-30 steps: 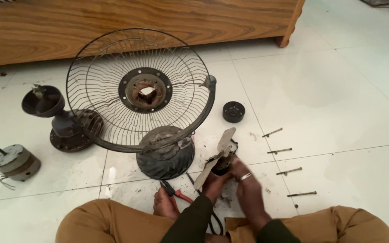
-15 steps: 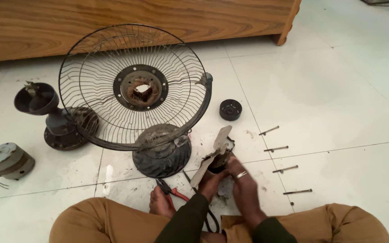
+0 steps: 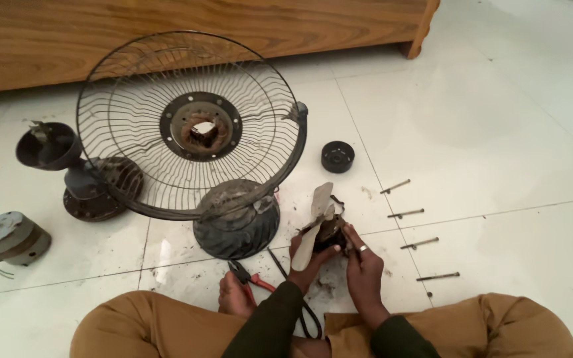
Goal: The person sits on the floor repairing a dusty electric fan. They clean debris from the fan blade and hub by hand, attach the blade to the motor shaft, then lift the blade assembly and fit it onto the fan motor housing, adjusting the guard and rear cover.
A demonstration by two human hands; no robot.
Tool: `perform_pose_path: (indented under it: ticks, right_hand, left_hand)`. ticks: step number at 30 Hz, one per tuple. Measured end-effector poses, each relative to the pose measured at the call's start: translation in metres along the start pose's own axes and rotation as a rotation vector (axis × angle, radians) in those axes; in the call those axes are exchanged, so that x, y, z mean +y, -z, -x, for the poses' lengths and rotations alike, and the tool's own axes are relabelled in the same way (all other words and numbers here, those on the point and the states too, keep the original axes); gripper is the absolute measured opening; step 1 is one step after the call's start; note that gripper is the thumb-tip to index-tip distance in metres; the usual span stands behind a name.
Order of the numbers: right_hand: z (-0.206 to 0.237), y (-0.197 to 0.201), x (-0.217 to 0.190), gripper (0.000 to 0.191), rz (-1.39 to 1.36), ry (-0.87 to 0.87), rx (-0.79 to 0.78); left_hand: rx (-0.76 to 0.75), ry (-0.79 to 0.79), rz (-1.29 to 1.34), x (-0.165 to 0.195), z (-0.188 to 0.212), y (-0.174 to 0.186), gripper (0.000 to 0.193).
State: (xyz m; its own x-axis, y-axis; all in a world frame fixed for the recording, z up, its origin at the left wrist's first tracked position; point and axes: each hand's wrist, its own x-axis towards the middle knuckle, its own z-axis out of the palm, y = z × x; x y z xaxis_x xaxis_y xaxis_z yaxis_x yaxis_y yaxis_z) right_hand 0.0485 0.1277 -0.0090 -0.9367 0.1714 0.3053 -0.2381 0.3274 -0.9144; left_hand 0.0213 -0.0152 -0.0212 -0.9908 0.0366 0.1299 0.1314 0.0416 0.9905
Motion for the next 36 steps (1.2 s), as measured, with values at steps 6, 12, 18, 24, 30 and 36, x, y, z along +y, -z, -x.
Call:
perform_pose_path:
  ticks: [6,12,18,24,30,36]
  right_hand:
    - [0.000,0.002,0.011,0.040,-0.102,-0.071,0.026]
    - [0.008,-0.003,0.001,0.050,0.161,-0.070,0.008]
    - [0.006,0.001,-0.012,0.048,0.162,-0.123,-0.010]
    - [0.005,-0.002,-0.018,0.051,0.131,0.407,0.050]
    - [0.005,0.001,-0.017,0.054,0.254,0.083,-0.035]
    - [0.001,0.002,-0.019,0.053,0.146,0.071,-0.042]
  left_hand:
    - [0.206,0.183,0.209,-0.009,0.002,-0.012,0.090]
    - [0.126,0.256,0.354,0.001,0.001,-0.007,0.075]
    - [0.056,0.248,0.343,0.011,0.001,-0.005,0.059]
    - [-0.052,0.170,0.476,0.009,0.002,0.005,0.048]
    - [-0.049,0.225,0.465,0.013,0.006,0.006,0.055]
    - [-0.001,0.257,0.494,0.003,0.005,0.005,0.061]
